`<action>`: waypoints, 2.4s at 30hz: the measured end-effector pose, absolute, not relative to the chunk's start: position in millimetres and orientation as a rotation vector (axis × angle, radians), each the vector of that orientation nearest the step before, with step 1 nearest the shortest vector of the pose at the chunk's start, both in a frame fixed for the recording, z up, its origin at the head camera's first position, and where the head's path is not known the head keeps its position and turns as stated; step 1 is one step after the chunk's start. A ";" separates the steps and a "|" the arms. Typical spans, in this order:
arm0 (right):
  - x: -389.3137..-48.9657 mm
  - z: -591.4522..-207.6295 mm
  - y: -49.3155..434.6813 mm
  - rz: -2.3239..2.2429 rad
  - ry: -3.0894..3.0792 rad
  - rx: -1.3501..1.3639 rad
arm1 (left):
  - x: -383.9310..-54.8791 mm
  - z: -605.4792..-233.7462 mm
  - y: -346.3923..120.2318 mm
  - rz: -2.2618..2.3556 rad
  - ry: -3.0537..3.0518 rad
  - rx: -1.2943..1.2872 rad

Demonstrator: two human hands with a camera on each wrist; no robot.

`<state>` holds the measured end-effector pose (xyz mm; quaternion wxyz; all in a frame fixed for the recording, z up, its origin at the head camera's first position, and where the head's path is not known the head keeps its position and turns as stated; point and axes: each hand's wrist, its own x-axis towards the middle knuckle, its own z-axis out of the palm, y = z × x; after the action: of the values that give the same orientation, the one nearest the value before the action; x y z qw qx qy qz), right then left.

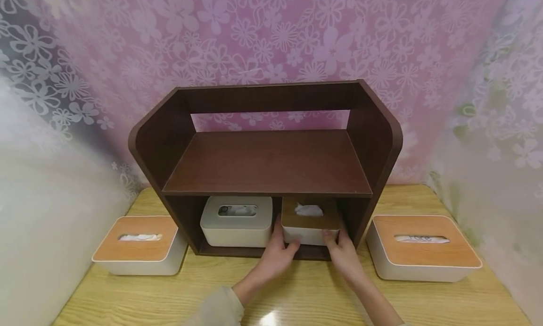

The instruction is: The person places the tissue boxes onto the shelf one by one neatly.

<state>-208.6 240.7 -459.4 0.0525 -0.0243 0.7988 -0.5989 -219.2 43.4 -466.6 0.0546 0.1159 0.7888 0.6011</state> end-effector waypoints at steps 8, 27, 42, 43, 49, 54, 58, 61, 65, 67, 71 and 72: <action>-206.9 -455.9 240.6 -1.846 2.397 -0.051 | -218.6 -466.8 42.6 1.794 2.411 0.344; -189.0 -450.0 237.1 -1.670 2.348 0.038 | -204.4 -468.2 21.1 1.570 2.468 0.396; -180.2 -447.0 237.8 -1.641 2.311 0.044 | -196.1 -466.9 11.1 1.501 2.462 0.487; -180.2 -446.9 237.7 -1.642 2.313 0.040 | -196.0 -467.0 11.5 1.500 2.461 0.488; -180.0 -448.0 238.6 -1.663 2.315 0.028 | -194.5 -468.9 13.5 1.486 2.466 0.493; -179.2 -447.9 239.9 -1.667 2.316 0.027 | -194.0 -468.4 12.8 1.483 2.458 0.496; -176.1 -449.5 241.4 -1.665 2.308 0.016 | -191.0 -466.3 9.3 1.477 2.448 0.496; -172.5 -450.0 241.5 -1.663 2.307 0.000 | -188.5 -464.3 4.2 1.481 2.440 0.485; -166.4 -447.4 239.3 -1.667 2.333 -0.040 | -184.8 -460.8 -3.4 1.490 2.434 0.476; -163.2 -444.8 237.8 -1.675 2.359 -0.068 | -182.4 -458.8 -6.7 1.495 2.429 0.484; -156.9 -437.5 232.2 -1.657 2.431 -0.143 | -175.6 -453.4 -13.6 1.491 2.430 0.501; -155.0 -435.3 230.2 -1.646 2.445 -0.159 | -173.8 -452.3 -15.7 1.487 2.430 0.504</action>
<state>-155.0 230.2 -435.3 0.0950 -0.0536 0.8246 -0.5551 -173.8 -15.7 -452.3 0.1239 0.1729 0.8334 0.5101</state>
